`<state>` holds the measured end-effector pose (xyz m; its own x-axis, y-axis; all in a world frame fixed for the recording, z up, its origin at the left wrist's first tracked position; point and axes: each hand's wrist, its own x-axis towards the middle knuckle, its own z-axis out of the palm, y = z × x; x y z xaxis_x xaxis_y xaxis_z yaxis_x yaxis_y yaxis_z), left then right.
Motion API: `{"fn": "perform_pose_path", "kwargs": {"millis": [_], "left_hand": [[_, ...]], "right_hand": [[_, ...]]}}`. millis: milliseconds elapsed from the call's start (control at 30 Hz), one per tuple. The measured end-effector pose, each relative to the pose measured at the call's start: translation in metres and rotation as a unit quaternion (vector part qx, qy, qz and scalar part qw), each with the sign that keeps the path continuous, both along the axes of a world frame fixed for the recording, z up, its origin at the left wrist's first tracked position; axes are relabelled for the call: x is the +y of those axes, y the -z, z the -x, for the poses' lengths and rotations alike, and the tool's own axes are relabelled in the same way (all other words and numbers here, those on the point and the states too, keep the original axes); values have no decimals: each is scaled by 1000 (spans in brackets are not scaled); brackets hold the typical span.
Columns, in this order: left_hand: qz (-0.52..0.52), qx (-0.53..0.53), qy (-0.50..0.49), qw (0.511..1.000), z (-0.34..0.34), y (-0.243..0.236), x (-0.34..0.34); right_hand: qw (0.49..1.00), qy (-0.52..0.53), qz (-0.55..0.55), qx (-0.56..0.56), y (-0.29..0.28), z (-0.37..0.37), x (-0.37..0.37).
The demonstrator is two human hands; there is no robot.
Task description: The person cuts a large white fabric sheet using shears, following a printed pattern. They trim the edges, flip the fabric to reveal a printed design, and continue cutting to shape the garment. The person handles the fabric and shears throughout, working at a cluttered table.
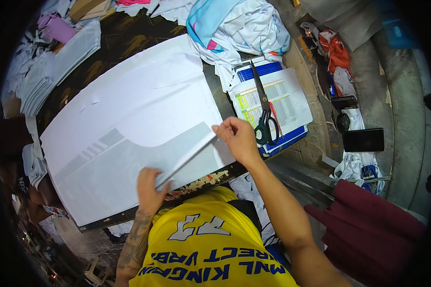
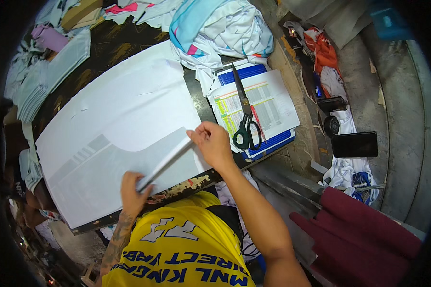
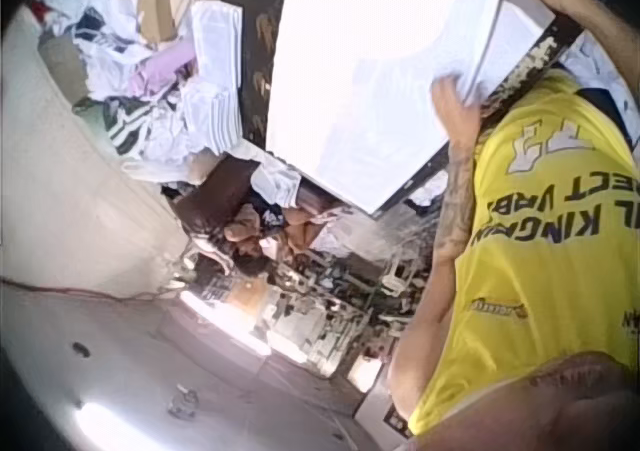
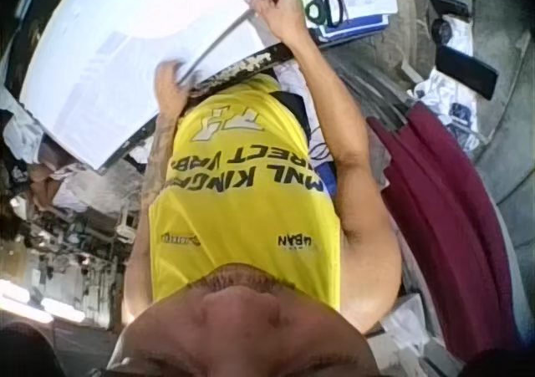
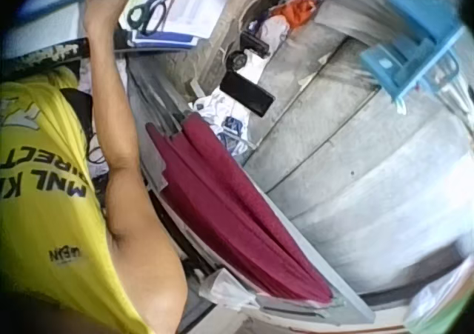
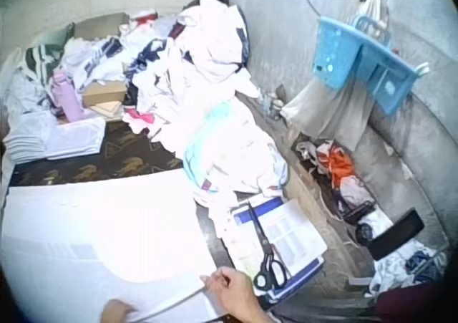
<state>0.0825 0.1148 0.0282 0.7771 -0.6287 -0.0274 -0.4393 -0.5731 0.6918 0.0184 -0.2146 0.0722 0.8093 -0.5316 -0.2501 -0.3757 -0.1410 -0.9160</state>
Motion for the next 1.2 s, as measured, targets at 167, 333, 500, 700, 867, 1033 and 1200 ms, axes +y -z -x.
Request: {"fn": "perform_pose_path", "kwargs": {"millis": [167,333,500,700,867,1033,1200], "left_hand": [[-83,-49,-158,983,30,8,114],[-110,-85,-132,981,58,8,137],[-89,-75,-93,989,66,-4,119],[-110,-118,-231,959,42,0,201],[-136,-150,-565,800,23,33,418],[69,-37,-649,756,6,71,545],[-36,7,-598,800,-16,66,550]], "right_hand": [[995,20,-18,100,10,46,-5],[992,19,77,102,51,97,8],[974,-1,176,140,74,106,6],[958,0,277,67,37,94,22],[965,-163,143,150,19,82,128],[935,-30,-205,287,42,56,224],[932,124,-167,297,66,35,233]]}}
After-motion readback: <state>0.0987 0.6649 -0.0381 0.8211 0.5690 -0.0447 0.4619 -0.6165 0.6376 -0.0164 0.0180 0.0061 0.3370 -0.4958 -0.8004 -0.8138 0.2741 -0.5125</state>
